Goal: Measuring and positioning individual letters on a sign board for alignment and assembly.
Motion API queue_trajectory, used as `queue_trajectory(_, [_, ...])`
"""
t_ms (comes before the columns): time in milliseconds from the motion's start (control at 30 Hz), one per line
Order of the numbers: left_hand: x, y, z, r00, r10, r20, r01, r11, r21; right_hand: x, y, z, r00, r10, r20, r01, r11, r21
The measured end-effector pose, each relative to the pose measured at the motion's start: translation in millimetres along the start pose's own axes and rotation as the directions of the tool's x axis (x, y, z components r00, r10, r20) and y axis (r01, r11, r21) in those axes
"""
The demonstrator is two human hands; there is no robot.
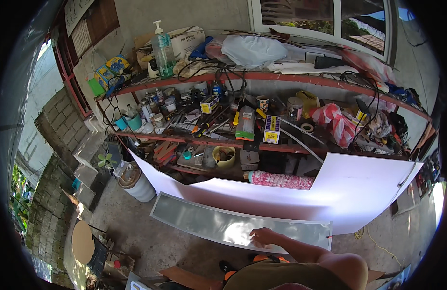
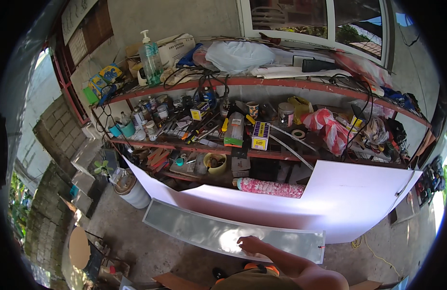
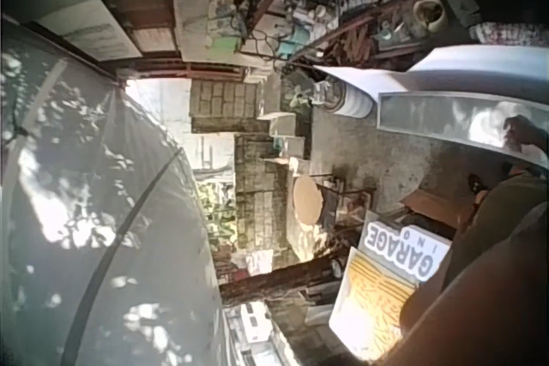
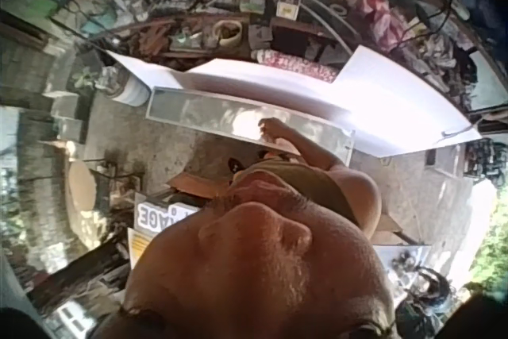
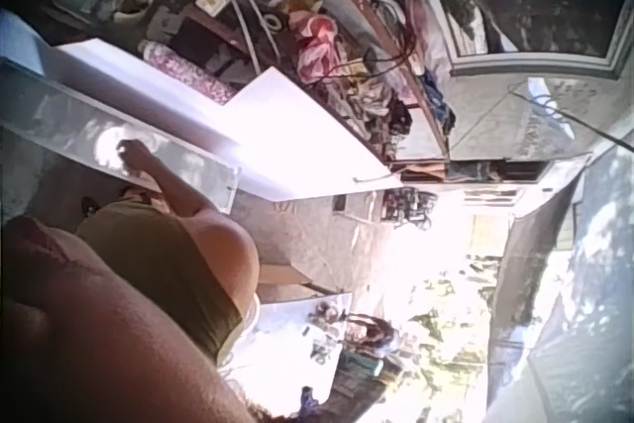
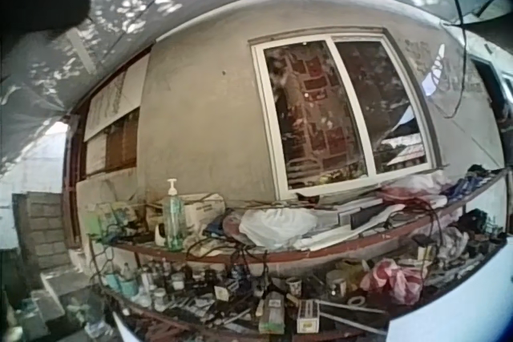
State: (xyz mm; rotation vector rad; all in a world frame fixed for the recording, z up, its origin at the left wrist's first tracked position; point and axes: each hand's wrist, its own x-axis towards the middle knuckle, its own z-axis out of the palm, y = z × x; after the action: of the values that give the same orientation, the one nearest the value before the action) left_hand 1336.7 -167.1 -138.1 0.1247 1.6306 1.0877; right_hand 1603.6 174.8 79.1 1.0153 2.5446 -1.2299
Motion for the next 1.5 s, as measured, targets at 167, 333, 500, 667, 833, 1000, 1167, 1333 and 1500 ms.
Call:
queue_trajectory(167, [29,62,-50,1.000,0.003,0.027,-0.003,1.000,0.017,24,-73,-11,0.979,-0.056,-0.197,0.064,0.997,0.035])
queue_trajectory(333, [42,71,-91,0.999,-0.034,-0.006,0.034,0.999,-0.036,33,-128,-38,0.920,-0.282,-0.273,0.284,0.958,-0.034])
queue_trajectory(500, [34,22,-101,0.988,-0.148,-0.037,0.142,0.982,-0.122,42,-176,-144,0.839,-0.314,-0.445,0.318,0.946,-0.068])
queue_trajectory(667, [41,3,-84,0.973,-0.219,0.069,0.226,0.967,-0.118,30,-227,-255,0.644,-0.370,-0.669,0.484,0.875,-0.017])
queue_trajectory(833, [54,3,-69,0.856,0.477,0.198,-0.401,0.374,0.836,47,-293,-333,0.391,-0.557,-0.733,0.570,0.771,-0.283])
queue_trajectory(1000, [56,17,-75,0.997,0.071,0.003,-0.068,0.954,0.292,64,-354,-412,0.277,-0.627,-0.728,0.531,0.731,-0.428])
queue_trajectory(1167, [96,67,-98,0.989,-0.143,0.037,0.141,0.988,0.056,140,-399,-488,0.069,-0.714,-0.697,0.430,0.651,-0.625])
queue_trajectory(1333, [145,146,-138,0.991,-0.077,0.111,0.060,0.986,0.157,207,-432,-573,-0.062,-0.782,-0.620,0.087,0.614,-0.784])
queue_trajectory(1500, [195,243,-184,0.980,-0.021,0.197,-0.032,0.965,0.261,277,-442,-665,-0.153,-0.683,-0.714,-0.244,0.726,-0.643])
